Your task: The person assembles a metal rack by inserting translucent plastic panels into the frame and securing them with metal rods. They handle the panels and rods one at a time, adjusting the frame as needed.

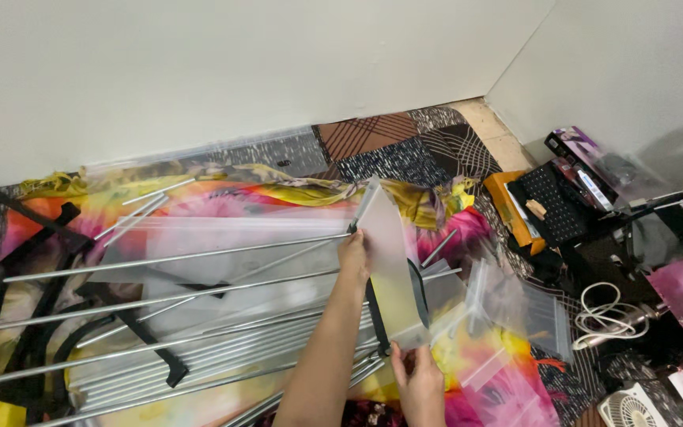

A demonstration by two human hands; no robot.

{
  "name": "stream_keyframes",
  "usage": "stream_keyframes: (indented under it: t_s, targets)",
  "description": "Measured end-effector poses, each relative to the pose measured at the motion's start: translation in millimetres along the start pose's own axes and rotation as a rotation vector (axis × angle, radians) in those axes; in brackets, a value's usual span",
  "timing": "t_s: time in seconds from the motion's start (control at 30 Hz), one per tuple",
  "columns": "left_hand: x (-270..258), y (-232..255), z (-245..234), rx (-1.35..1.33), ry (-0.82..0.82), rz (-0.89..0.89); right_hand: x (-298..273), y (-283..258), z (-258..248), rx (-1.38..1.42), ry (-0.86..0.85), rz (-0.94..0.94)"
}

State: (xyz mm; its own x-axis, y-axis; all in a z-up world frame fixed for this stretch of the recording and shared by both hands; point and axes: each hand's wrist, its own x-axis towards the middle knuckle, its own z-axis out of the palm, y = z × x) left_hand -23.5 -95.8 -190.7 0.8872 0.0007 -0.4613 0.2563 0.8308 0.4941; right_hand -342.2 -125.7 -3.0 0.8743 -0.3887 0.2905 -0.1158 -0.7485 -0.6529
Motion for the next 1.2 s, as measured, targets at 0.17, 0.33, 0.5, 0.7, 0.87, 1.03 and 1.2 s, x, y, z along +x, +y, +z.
stream_keyframes:
  t_s: [0.17,0.33,0.5,0.7,0.87,1.03,1.2]
  targets:
    - [-1.2,-9.4,0.5,0.041,0.013,0.113,0.7,6.0,4.6,0.045,-0.003,0.018]
    - [-1.9,-12.5,-8.5,0.001,0.059,0.069,-6.1,12.4,8.0,0.023,0.016,-0.063]
    - [-15.0,-11.1,-3.8,0.05,0.058,0.171,-7.9,14.1,9.4,0.03,0.005,-0.039]
    - [-51.4,19.3,8.8,0.281,0.094,0.12,-5.5,9.1,6.1,0.072,-0.022,-0.049]
    - [-89.4,73.3,7.6,0.444,-0.121,0.312,6.0,15.9,-15.4,0.115,-0.199,-0.139]
    - [-151.3,177.6,-54.7,1.479,0.062,0.986,4.7,30.2,4.4,0.097,-0.35,0.013]
    - [-187.8,261.1,-73.1,2.032,-0.102,0.858,6.6,37.9,37.0,0.032,-0.201,-0.176]
